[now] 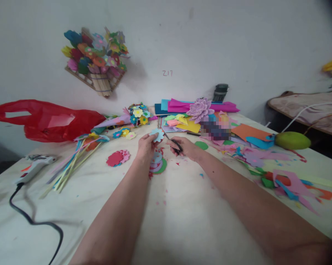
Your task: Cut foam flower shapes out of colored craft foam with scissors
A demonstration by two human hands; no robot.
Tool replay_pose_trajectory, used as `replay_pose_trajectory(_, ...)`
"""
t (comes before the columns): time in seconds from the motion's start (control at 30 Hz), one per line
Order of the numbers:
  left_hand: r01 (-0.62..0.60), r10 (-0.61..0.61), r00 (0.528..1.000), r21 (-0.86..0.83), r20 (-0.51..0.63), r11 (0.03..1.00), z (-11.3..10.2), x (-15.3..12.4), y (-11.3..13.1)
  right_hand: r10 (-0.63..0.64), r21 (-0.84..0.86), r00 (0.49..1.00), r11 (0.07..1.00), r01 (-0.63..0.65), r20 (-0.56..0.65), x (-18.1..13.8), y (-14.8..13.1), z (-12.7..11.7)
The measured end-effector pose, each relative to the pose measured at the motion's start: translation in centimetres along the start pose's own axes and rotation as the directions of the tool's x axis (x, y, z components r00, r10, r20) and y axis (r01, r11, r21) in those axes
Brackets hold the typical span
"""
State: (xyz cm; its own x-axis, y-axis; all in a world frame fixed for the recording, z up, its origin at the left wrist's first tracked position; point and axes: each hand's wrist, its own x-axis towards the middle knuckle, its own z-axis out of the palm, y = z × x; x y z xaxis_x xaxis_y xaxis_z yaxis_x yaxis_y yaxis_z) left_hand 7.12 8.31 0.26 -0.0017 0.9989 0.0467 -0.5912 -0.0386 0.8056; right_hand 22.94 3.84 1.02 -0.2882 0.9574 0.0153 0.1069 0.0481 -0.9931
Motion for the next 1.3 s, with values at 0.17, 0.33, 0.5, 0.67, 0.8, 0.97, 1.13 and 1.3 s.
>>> replay_pose_trajectory(0.17, 0.006, -0.007, 1.000, 0.023, 0.015, 1.000, -0.1, 0.0, 0.2, -0.013, -0.022, 1.000, 1.000, 0.014, 0.016, -0.2, -0.2, -0.1)
replay_pose_trajectory(0.33, 0.000, -0.001, 0.999, 0.043, 0.032, 0.999, -0.2, 0.1, 0.3, -0.017, -0.047, 0.999, 0.999, 0.018, 0.037, -0.1, -0.1, -0.3)
replay_pose_trajectory(0.5, -0.004, 0.000, 0.999, 0.081, 0.047, 0.997, -0.2, 0.0, 0.7, -0.010, -0.058, 0.998, 0.998, 0.013, 0.062, -0.1, -0.2, -0.6)
replay_pose_trajectory(0.67, -0.001, -0.005, 0.998, 0.107, 0.057, 0.994, -0.3, 0.0, 1.0, -0.046, -0.056, 0.993, 0.997, 0.052, 0.112, 0.0, 0.0, -1.1)
replay_pose_trajectory(0.8, 0.009, -0.021, 0.997, 0.154, 0.075, 0.988, -0.5, 0.2, 1.1, -0.053, -0.093, 0.989, 0.993, 0.067, 0.140, 0.1, 0.0, -1.5)
replay_pose_trajectory(0.97, 0.018, -0.033, 0.996, 0.178, 0.082, 0.984, -0.6, 0.2, 1.3, -0.046, -0.103, 0.986, 0.993, 0.063, 0.162, 0.0, -0.1, -1.6)
replay_pose_trajectory(1.13, 0.025, -0.043, 0.995, 0.197, 0.087, 0.980, -0.7, 0.1, 1.4, -0.054, -0.115, 0.984, 0.991, 0.074, 0.168, 0.0, -0.1, -1.7)
replay_pose_trajectory(1.3, 0.029, -0.055, 0.993, 0.242, 0.104, 0.970, -0.9, 0.2, 1.5, -0.056, -0.089, 0.978, 0.993, 0.075, 0.200, -0.3, -0.5, -2.0)
